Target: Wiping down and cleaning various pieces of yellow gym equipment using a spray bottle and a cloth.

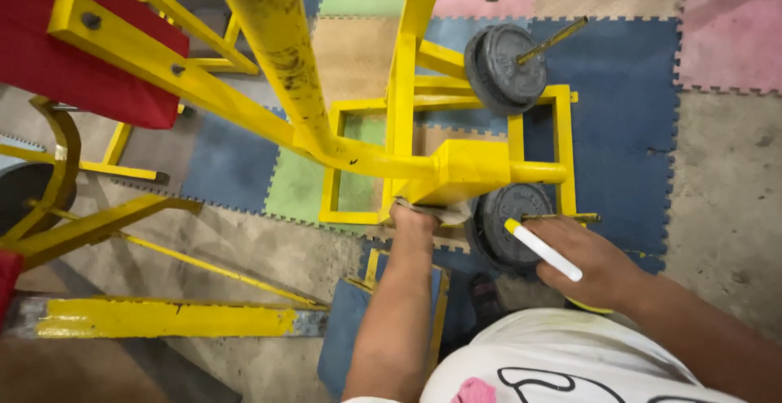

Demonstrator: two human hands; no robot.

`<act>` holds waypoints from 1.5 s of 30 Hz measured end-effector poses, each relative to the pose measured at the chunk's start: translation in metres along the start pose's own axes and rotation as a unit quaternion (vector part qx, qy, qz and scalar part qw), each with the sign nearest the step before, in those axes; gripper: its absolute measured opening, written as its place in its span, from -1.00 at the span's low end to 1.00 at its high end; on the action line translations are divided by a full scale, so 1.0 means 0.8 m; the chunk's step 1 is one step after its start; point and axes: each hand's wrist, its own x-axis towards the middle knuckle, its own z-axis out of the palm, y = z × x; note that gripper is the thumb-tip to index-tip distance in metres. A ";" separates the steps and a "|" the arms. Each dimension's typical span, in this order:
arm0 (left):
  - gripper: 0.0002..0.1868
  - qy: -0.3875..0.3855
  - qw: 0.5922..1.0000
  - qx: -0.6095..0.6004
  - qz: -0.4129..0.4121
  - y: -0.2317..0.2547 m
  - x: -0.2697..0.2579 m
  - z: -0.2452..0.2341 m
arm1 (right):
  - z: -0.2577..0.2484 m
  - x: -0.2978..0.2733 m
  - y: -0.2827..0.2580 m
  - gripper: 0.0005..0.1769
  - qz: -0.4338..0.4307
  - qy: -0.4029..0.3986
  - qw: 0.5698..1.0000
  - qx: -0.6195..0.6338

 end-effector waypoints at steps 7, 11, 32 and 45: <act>-0.36 0.089 0.992 0.034 -0.078 -0.019 -0.094 0.070 | -0.007 0.010 -0.002 -0.28 0.034 -0.040 0.999 -0.011; -0.45 -0.011 0.994 0.038 -0.099 -0.020 -0.166 0.112 | -0.023 0.018 -0.009 -0.28 0.022 -0.057 0.998 0.007; -0.27 -0.158 0.768 0.485 0.387 -0.048 -0.129 0.020 | 0.003 0.052 -0.019 -0.31 -0.089 -0.093 0.992 -0.002; -0.31 0.008 0.825 0.533 0.188 0.042 0.069 -0.137 | 0.035 0.059 -0.011 -0.26 -0.004 -0.112 0.992 -0.049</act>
